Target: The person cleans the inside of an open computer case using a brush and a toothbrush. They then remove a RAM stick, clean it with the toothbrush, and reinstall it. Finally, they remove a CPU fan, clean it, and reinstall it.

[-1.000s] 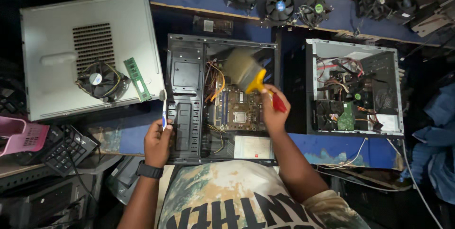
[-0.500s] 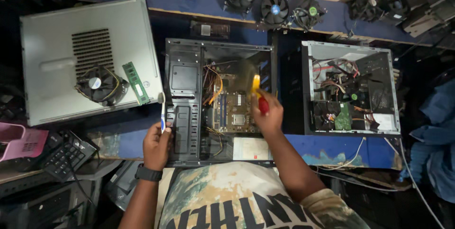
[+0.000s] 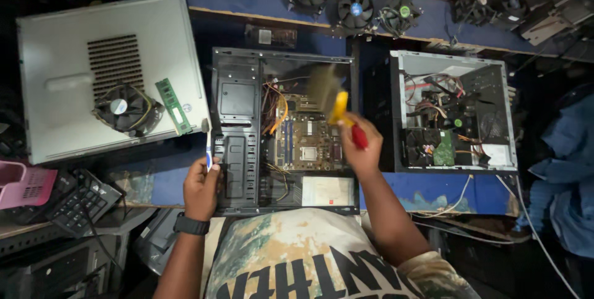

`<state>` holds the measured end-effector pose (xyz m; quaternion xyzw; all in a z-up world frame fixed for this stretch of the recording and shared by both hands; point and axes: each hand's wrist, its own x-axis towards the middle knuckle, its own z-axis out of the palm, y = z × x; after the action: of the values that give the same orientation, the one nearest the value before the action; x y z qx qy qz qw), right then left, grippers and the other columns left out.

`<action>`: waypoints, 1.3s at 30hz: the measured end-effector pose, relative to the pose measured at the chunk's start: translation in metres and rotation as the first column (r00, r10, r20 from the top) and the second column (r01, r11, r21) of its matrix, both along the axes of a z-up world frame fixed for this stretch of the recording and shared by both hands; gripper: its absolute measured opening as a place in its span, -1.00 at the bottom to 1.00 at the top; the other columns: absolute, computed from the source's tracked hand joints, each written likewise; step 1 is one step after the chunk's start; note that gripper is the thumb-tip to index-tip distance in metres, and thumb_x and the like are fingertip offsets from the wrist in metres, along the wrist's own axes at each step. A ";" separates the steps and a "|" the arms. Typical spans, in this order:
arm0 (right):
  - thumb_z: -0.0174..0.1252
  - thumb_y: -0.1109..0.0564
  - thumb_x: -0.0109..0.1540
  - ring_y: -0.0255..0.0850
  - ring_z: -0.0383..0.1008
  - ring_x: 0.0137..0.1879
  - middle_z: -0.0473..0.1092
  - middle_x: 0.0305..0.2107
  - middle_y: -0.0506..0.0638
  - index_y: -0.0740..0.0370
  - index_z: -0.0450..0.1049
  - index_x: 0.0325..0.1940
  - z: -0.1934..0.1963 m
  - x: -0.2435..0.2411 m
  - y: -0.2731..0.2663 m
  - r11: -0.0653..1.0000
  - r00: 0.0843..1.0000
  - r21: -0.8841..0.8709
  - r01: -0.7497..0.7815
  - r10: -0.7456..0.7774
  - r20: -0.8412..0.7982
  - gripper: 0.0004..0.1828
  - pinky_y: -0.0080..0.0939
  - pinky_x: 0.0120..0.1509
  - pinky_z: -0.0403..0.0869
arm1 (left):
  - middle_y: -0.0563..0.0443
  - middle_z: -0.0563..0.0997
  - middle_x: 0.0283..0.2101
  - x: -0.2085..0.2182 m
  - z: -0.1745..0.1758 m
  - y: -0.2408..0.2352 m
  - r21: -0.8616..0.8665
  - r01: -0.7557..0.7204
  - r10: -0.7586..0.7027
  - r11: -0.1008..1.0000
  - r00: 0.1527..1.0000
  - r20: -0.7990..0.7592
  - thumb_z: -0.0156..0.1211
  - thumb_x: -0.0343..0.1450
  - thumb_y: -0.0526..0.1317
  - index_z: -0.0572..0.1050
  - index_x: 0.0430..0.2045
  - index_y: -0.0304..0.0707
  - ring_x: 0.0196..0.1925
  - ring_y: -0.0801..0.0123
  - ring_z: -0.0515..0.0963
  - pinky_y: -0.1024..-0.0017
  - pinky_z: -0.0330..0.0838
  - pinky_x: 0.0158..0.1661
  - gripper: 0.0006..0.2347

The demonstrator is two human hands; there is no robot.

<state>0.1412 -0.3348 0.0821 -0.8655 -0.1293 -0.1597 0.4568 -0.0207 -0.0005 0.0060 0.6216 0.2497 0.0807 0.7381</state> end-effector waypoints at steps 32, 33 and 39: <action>0.38 0.06 0.19 -0.03 0.64 -0.14 0.58 -0.17 0.17 0.29 0.60 -0.03 0.061 -0.011 -0.030 0.881 0.901 -0.200 -0.428 0.397 -0.176 -0.66 -0.15 -0.03 0.55 | 0.15 0.46 -0.48 -0.001 0.001 0.002 -0.053 0.010 -0.008 0.999 0.999 0.040 0.10 0.51 -0.29 0.48 -0.07 -0.28 -0.55 0.64 0.33 0.62 0.18 -0.54 -0.85; 0.37 0.05 0.20 -0.04 0.64 -0.15 0.58 -0.16 0.16 0.29 0.60 -0.03 0.061 -0.015 -0.027 0.880 0.896 -0.200 -0.431 0.391 -0.209 -0.66 -0.15 -0.06 0.56 | 0.15 0.46 -0.47 -0.001 0.001 0.002 -0.051 0.009 -0.007 0.999 0.999 0.042 0.10 0.51 -0.29 0.48 -0.07 -0.28 -0.55 0.65 0.33 0.62 0.17 -0.54 -0.85; 0.40 0.03 0.14 -0.04 0.63 -0.25 0.59 -0.26 0.15 0.24 0.62 -0.05 0.070 -0.035 -0.018 0.788 0.810 -0.273 -0.552 0.429 -0.399 -0.64 -0.14 -0.14 0.56 | 0.12 0.49 -0.46 -0.002 0.000 0.002 0.005 -0.017 0.016 1.000 0.999 0.030 0.10 0.52 -0.28 0.49 -0.09 -0.29 -0.54 0.65 0.37 0.62 0.20 -0.53 -0.86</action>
<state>0.1061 -0.3530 0.1523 -0.8857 -0.3059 0.1345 0.3223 -0.0225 0.0016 0.0064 0.6202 0.2436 0.0967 0.7394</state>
